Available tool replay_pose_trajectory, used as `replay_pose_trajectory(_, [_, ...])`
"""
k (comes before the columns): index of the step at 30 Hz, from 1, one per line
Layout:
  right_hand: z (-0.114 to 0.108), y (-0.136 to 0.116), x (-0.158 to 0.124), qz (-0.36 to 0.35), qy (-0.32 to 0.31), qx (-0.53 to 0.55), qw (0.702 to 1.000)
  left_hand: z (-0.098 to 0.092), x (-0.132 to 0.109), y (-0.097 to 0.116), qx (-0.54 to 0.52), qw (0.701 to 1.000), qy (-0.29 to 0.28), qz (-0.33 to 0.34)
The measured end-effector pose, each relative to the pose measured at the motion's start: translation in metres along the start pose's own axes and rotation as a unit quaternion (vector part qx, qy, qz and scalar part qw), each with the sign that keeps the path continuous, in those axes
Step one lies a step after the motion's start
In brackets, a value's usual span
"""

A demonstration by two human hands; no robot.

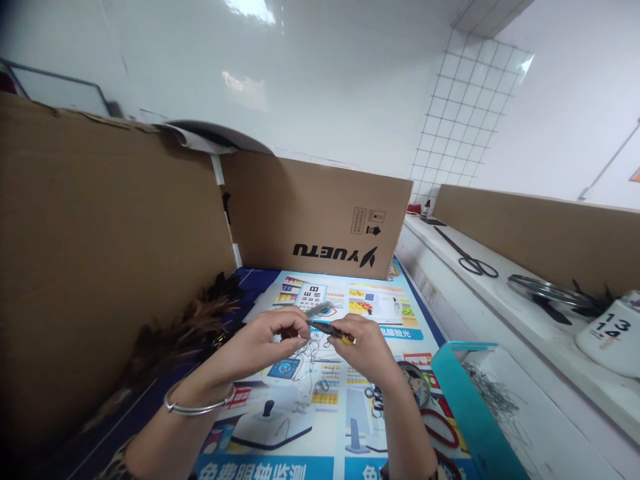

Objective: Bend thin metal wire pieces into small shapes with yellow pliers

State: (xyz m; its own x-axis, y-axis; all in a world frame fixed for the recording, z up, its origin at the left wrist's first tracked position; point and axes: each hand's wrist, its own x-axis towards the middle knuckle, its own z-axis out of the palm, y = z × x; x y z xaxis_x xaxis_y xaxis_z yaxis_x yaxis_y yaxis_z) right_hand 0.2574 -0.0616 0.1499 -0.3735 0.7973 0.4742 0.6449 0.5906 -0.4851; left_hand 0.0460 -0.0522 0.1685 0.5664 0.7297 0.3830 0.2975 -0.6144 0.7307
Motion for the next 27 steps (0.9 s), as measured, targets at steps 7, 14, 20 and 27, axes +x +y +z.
replay_pose_trajectory(7, [-0.003, -0.003, -0.001, -0.011, 0.020, -0.010, 1.000, -0.002, -0.001, 0.003, -0.005, 1.000, 0.004, 0.012])
replay_pose_trajectory(14, [-0.008, -0.005, -0.003, -0.010, 0.031, -0.024, 0.999, -0.005, -0.001, 0.006, -0.021, 0.999, 0.019, 0.027])
replay_pose_trajectory(20, [-0.017, -0.009, -0.006, -0.012, 0.041, -0.032, 0.999, -0.007, -0.002, 0.008, -0.002, 0.999, 0.018, 0.031])
replay_pose_trajectory(27, [-0.020, -0.015, -0.010, -0.035, 0.044, -0.030, 0.998, -0.006, -0.002, 0.004, 0.016, 0.999, 0.018, 0.035])
